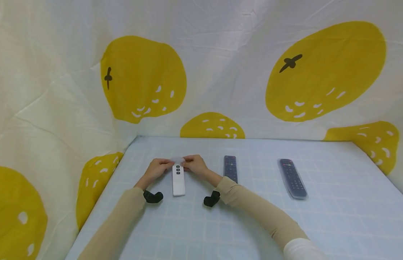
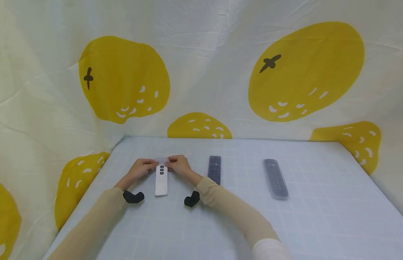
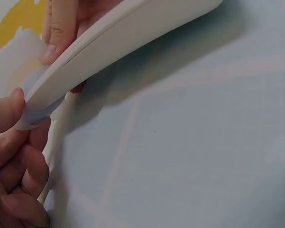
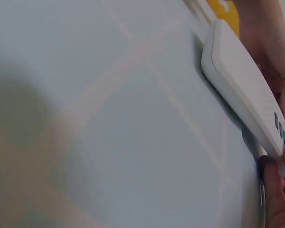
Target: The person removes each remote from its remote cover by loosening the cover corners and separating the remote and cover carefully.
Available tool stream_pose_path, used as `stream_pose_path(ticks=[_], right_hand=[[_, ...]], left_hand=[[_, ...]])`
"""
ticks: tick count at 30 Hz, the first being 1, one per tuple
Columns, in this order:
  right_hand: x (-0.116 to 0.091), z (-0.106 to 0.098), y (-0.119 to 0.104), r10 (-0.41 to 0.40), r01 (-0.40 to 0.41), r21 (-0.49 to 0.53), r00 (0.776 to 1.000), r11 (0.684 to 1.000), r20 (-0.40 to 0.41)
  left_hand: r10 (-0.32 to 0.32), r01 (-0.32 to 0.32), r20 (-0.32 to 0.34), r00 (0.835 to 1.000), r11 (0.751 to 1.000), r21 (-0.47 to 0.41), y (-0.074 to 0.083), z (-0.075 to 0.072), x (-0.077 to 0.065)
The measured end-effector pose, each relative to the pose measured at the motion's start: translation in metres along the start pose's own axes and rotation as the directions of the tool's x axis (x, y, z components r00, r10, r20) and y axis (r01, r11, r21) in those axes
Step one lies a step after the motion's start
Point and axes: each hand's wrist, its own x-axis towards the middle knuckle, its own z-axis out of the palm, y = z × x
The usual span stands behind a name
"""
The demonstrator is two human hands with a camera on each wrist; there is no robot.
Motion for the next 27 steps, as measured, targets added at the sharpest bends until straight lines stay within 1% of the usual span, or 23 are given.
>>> stream_pose_path(ticks=[4,8,10,12,16,21,23,27], right_hand=[[-0.003,0.003,0.001,-0.068,0.066,-0.064,0.997,0.996,-0.025],[-0.004,0.005,0.000,-0.142,0.130,-0.189,0.988,0.973,-0.055],[-0.003,0.007,0.000,-0.157,0.139,-0.227,0.985,0.964,-0.064],[-0.001,0.007,0.000,-0.156,0.136,-0.244,0.985,0.960,-0.067],[0.002,0.006,0.002,-0.123,0.112,-0.199,0.992,0.974,-0.042],[0.008,0.002,0.003,-0.044,0.045,-0.080,0.999,0.996,0.007],[0.010,0.000,0.003,-0.024,0.026,-0.072,0.999,0.997,0.025],[0.011,-0.003,-0.001,-0.005,0.009,-0.087,0.999,0.996,0.043]], left_hand=[[-0.001,0.001,0.002,1.000,1.000,0.008,0.001,0.002,0.000],[0.028,-0.028,0.010,1.000,1.000,-0.012,0.002,0.004,0.001],[0.046,-0.046,0.013,0.999,0.999,-0.019,0.002,0.004,0.001],[0.061,-0.061,0.021,0.998,0.998,-0.011,0.001,0.003,0.002],[0.090,-0.091,0.038,0.995,0.996,0.012,0.001,0.002,0.003],[0.129,-0.131,0.048,0.990,0.991,0.035,0.001,0.002,0.005],[0.133,-0.136,0.050,0.990,0.990,0.046,0.000,0.001,0.006],[0.117,-0.120,0.064,0.991,0.991,0.051,0.002,0.001,0.007]])
